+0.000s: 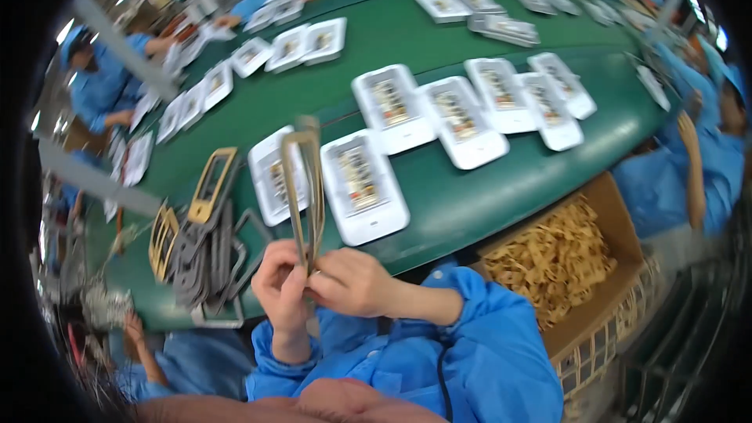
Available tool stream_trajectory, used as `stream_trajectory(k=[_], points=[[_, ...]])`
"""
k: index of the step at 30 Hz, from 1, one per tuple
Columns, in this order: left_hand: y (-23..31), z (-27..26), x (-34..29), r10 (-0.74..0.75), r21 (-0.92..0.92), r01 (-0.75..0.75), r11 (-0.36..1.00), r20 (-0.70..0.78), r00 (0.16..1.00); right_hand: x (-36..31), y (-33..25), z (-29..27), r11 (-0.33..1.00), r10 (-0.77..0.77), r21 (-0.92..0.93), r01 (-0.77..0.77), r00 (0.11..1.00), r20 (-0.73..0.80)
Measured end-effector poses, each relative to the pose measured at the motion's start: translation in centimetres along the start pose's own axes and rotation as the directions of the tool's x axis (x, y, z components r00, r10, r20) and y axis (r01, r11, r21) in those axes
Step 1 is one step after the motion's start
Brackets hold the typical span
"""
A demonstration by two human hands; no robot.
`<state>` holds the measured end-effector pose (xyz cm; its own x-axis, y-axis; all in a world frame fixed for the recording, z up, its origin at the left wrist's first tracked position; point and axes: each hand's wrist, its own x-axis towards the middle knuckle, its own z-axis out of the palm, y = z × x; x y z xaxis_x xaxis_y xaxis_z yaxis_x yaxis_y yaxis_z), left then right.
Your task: The person assembles electronic circuit boards into plastic frames by hand.
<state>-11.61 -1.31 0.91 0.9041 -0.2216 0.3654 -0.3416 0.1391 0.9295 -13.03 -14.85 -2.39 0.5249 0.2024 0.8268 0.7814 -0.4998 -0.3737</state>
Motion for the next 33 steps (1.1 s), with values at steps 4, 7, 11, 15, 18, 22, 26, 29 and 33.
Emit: stream_trajectory(k=[4,7,11,15,18,22,26,29,33], points=[[-0.5,2.3,-1.0,-0.097,-0.154,0.089,0.984,-0.049,0.994,-0.1,0.2,-1.4,0.997,-0.075,-0.038,0.071,0.991,-0.114],[-0.8,3.2,-0.6,-0.151,-0.187,0.144,0.972,-0.022,0.988,-0.4,0.6,-2.4,1.000,-0.002,0.011,0.003,0.995,-0.101],[-0.7,2.6,-0.2,-0.092,-0.148,0.108,0.983,0.109,0.990,-0.8,1.5,-3.2,0.987,0.038,0.155,-0.030,0.998,-0.046],[0.1,1.9,-0.6,0.018,-0.147,0.008,0.989,0.174,0.985,-1.4,1.8,-3.1,0.925,0.050,0.374,-0.065,0.998,0.048],[0.3,2.2,-0.4,0.053,-0.097,-0.036,0.995,0.180,0.982,-1.7,1.8,-3.3,0.923,0.081,0.382,-0.051,0.995,-0.063],[0.8,1.9,0.1,-0.010,-0.118,0.041,0.992,0.258,0.966,-1.7,1.2,-2.9,0.890,0.133,0.451,-0.072,0.986,-0.104],[-0.1,1.4,0.2,-0.012,-0.221,0.071,0.973,0.257,0.966,-1.5,0.7,-2.5,0.881,0.179,0.460,-0.111,0.978,-0.106],[-0.2,1.4,0.2,-0.046,-0.383,0.128,0.915,0.217,0.975,-0.2,0.3,-2.7,0.927,0.163,0.357,-0.117,0.982,-0.099],[-0.2,0.6,-0.2,0.051,-0.348,-0.023,0.937,0.070,0.996,0.4,0.0,-1.4,0.905,0.169,0.404,-0.133,0.984,-0.054]])
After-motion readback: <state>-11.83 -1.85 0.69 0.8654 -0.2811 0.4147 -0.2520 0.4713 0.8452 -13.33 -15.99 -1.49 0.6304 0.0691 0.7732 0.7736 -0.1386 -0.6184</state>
